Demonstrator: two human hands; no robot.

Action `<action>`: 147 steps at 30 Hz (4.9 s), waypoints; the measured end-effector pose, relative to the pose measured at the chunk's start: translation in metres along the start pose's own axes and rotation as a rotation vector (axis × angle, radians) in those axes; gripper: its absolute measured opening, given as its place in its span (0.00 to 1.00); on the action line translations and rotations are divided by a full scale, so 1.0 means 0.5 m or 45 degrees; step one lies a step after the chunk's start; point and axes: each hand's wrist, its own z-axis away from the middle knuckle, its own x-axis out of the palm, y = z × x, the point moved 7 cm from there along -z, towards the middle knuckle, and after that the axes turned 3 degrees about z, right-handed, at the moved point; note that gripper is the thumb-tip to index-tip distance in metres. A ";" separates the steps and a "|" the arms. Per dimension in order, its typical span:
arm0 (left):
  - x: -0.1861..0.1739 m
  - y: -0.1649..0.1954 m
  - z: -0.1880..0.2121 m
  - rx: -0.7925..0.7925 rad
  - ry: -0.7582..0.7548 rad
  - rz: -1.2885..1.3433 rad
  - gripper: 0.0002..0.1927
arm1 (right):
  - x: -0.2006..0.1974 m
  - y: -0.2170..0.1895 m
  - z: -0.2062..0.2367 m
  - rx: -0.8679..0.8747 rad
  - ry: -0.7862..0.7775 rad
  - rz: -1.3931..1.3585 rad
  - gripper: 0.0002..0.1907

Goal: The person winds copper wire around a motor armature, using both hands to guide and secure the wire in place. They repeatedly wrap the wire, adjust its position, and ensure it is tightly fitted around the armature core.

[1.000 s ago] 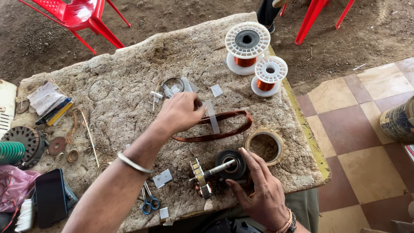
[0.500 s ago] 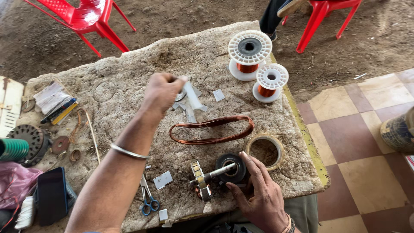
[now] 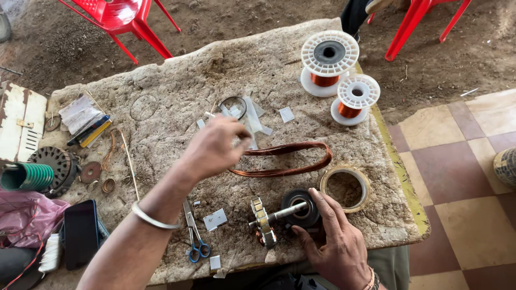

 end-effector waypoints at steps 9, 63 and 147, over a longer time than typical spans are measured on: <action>0.053 0.064 -0.057 -0.224 -0.304 -0.252 0.08 | -0.029 0.007 0.011 -0.055 0.079 -0.069 0.41; -0.023 0.140 0.178 -0.230 0.222 1.712 0.15 | -0.015 0.047 -0.035 0.527 -0.347 -1.622 0.39; -0.087 0.336 0.234 -0.040 0.356 2.338 0.15 | -0.094 -0.048 -0.012 -0.790 0.338 0.582 0.19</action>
